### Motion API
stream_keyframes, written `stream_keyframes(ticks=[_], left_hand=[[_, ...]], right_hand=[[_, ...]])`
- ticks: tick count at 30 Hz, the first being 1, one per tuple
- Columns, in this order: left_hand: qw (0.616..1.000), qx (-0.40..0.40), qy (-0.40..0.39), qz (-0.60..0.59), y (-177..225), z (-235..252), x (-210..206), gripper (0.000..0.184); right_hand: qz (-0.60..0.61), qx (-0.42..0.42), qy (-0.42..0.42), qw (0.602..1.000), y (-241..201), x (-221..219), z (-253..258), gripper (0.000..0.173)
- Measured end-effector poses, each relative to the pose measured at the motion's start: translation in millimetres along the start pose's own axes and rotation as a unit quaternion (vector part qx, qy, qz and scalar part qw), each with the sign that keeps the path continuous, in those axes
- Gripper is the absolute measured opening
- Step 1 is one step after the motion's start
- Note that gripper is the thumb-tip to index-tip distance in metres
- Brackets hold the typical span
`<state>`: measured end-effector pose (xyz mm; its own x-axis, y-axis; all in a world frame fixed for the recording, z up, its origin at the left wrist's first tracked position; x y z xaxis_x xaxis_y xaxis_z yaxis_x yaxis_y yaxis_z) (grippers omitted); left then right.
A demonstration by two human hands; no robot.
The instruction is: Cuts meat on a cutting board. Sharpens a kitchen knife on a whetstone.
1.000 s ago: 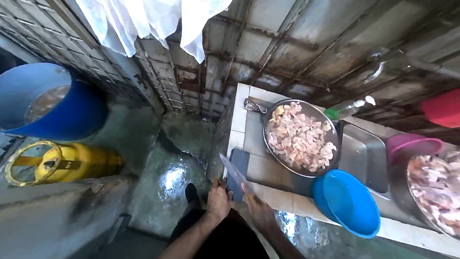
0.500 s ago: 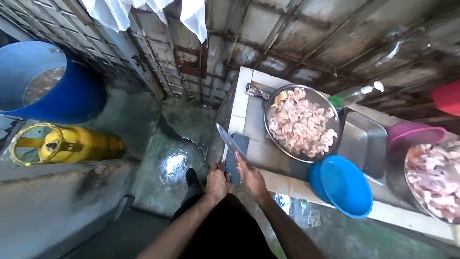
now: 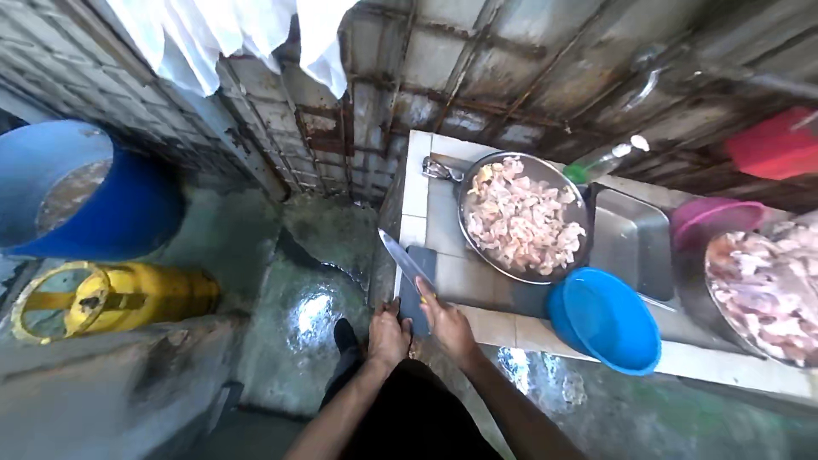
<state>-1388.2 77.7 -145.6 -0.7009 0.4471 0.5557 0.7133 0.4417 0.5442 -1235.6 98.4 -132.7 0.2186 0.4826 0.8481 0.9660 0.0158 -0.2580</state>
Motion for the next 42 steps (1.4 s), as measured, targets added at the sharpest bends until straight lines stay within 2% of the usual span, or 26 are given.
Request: stream_keyframes(ticks=[3,5,7,10,12,14,16,18,19,20,24,28,32,36,42], left_hand=[[0.999,-0.011,0.021,-0.029,1,1,-1,0.056],[0.999,-0.013,0.012,-0.036,-1,2,1,0.057],[0.999,-0.017,0.002,-0.05,-5,3,0,0.058],[0.997,-0.026,0.007,-0.075,-10,3,8,0.062],[0.993,-0.041,0.041,-0.105,-5,-2,21,0.057],[0.983,-0.087,0.066,-0.146,17,-9,36,0.048],[0.963,-0.162,0.071,-0.204,53,-22,54,0.04],[0.935,-0.23,0.053,-0.265,92,-40,74,0.031],[0.916,-0.257,0.042,-0.305,109,-51,85,0.028],[0.896,-0.277,0.034,-0.345,124,-63,99,0.027],[0.819,-0.336,0.036,-0.464,159,-107,151,0.036],[0.77,-0.395,0.063,-0.498,167,-134,186,0.035],[0.754,-0.442,0.07,-0.482,170,-153,202,0.024],[0.726,-0.484,0.026,-0.488,172,-158,205,0.025],[0.706,-0.489,-0.011,-0.512,174,-160,208,0.022]], right_hand=[[0.025,0.001,0.042,0.999,43,-19,-75,0.053],[0.055,-0.038,0.016,0.998,76,-36,-134,0.051],[0.075,-0.058,0.001,0.995,100,-36,-180,0.051],[0.122,-0.045,0.086,0.988,121,-16,-199,0.052],[0.242,-0.062,0.129,0.96,119,10,-189,0.06],[0.443,-0.053,0.13,0.886,96,40,-169,0.059],[0.63,0.013,0.089,0.771,56,71,-148,0.049],[0.737,0.077,0.06,0.669,18,101,-136,0.038],[0.762,0.11,0.051,0.636,2,115,-133,0.033],[0.771,0.144,0.045,0.619,-13,129,-133,0.031],[0.745,0.244,0.037,0.62,-51,166,-135,0.033],[0.727,0.297,0.011,0.618,-66,176,-137,0.034],[0.721,0.303,-0.007,0.623,-69,178,-133,0.034],[0.723,0.29,-0.029,0.626,-66,183,-131,0.034],[0.698,0.322,-0.072,0.635,-65,190,-135,0.036]])
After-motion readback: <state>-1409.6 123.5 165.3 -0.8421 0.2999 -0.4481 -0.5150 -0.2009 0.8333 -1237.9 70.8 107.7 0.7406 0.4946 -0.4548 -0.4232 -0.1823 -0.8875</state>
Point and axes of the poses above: each hand's wrist, its own z-axis towards the middle knuckle, its own x-axis out of the back of the hand, y = z × x, the point moved 9 cm from there along z, towards the middle knuckle, and after that the axes turned 1 degree about x, right-handed, at the moved point
